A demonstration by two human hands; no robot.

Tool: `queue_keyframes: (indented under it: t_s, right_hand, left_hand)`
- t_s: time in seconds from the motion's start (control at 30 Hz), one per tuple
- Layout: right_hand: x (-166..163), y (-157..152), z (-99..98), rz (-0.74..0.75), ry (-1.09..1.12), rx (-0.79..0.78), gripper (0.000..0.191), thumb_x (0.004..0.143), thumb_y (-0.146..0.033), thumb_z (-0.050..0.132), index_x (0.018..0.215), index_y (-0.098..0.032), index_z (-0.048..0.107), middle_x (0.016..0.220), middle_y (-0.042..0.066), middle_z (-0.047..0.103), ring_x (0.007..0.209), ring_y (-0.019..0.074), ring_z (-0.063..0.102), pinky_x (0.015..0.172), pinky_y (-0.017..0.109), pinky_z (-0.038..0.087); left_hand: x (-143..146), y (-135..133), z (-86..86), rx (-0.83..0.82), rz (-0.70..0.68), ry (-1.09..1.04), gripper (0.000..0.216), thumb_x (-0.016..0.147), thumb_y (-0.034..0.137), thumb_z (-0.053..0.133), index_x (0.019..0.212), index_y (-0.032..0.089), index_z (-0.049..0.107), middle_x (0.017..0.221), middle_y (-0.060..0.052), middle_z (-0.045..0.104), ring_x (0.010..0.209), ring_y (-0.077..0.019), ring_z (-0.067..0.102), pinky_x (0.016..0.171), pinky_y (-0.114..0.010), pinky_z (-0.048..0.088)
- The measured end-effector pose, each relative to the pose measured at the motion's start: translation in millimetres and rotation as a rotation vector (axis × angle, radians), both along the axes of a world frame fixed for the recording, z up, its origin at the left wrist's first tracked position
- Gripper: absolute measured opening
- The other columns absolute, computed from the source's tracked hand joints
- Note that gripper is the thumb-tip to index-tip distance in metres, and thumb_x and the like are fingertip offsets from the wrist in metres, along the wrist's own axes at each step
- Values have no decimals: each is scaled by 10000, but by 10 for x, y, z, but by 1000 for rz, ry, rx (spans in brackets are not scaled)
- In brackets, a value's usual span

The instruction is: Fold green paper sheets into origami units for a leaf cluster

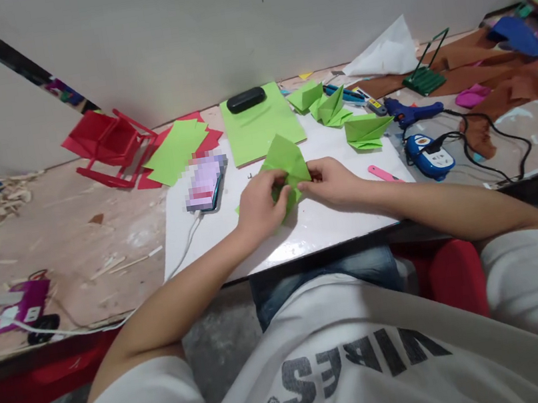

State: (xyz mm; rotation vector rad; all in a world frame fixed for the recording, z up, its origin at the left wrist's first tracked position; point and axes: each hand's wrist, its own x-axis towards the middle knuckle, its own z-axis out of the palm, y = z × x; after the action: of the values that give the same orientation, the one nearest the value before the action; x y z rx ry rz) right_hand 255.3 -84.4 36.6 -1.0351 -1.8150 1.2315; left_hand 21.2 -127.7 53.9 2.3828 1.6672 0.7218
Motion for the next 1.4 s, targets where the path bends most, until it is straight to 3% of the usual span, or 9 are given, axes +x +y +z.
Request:
queue_keyframes:
  t_s: [0.13,0.2,0.33,0.47,0.57,0.7,0.83,1.03,1.4]
  right_hand:
    - [79,76,105,-2,-91,303,205,980,-421,752,868,-252,785,837,19,782,793,219,665,784,387,548]
    - [128,160,201,59,-123,507,195,1044,-380,695,967,-262,830,991,66,869,927,257,778,885,424,609]
    - [179,304,313,187,-251,812,292,1116,-300,584,1177,-292,869,1374,137,897,1286,317,838,1091,512,646]
    - [235,370,192,220,-396,854,330,1148,-318,540,1220,-313,862,1418,123,887,1290,323,835,1086,528,661]
    - [306,426,34,273,-505,907,323,1142,-282,529,1191,-279,848,1339,144,899,1149,322,827,966,501,649]
    - [368,487,-35,453,-642,998,301,1140,-214,527,1133,-212,828,1225,168,896,967,290,769,835,430,560]
    - [401,450,79,525,-668,946,229,1108,-235,601,1142,-200,825,1201,160,889,1004,305,762,886,444,533]
    - [477,442,149,609,-596,775,528,1144,-746,669,1123,-256,865,1232,140,875,1116,341,763,954,483,551]
    - [417,522,37,577,-317,495,364,1098,-573,804,915,-266,876,1078,105,845,1021,298,758,939,460,588]
  left_hand:
    - [-215,68,105,308,172,34,709,1100,614,724,1672,231,555,1719,-257,624,1677,-435,542,1290,-664,514]
    - [-348,109,135,328,95,46,589,1130,619,640,1610,279,614,1660,-211,693,1638,-428,598,1311,-703,463]
    - [-526,124,106,158,-181,123,329,1176,549,518,1223,348,773,1284,-64,882,1288,-341,788,1296,-714,430]
    - [-448,89,51,88,-208,159,295,1190,412,531,1067,331,786,1377,-28,898,1320,-325,791,1246,-696,473]
    - [-277,82,27,41,-227,234,261,1088,225,597,1191,271,833,1476,-128,870,1345,-375,806,1220,-667,538]
    - [-110,40,18,-153,-307,367,606,923,127,692,1522,139,784,1561,-229,808,1419,-416,792,1163,-561,646]
    - [-98,-29,21,-177,-358,371,566,955,171,727,1514,152,816,1592,-238,790,1504,-440,763,1218,-597,648]
    - [-141,-15,-75,-176,-400,315,497,953,196,782,1436,240,891,1592,-179,813,1474,-430,777,1181,-605,649]
    - [-75,-33,-62,-391,-203,-242,286,1062,386,721,1212,220,900,1235,-77,916,1123,-294,842,1039,-440,654]
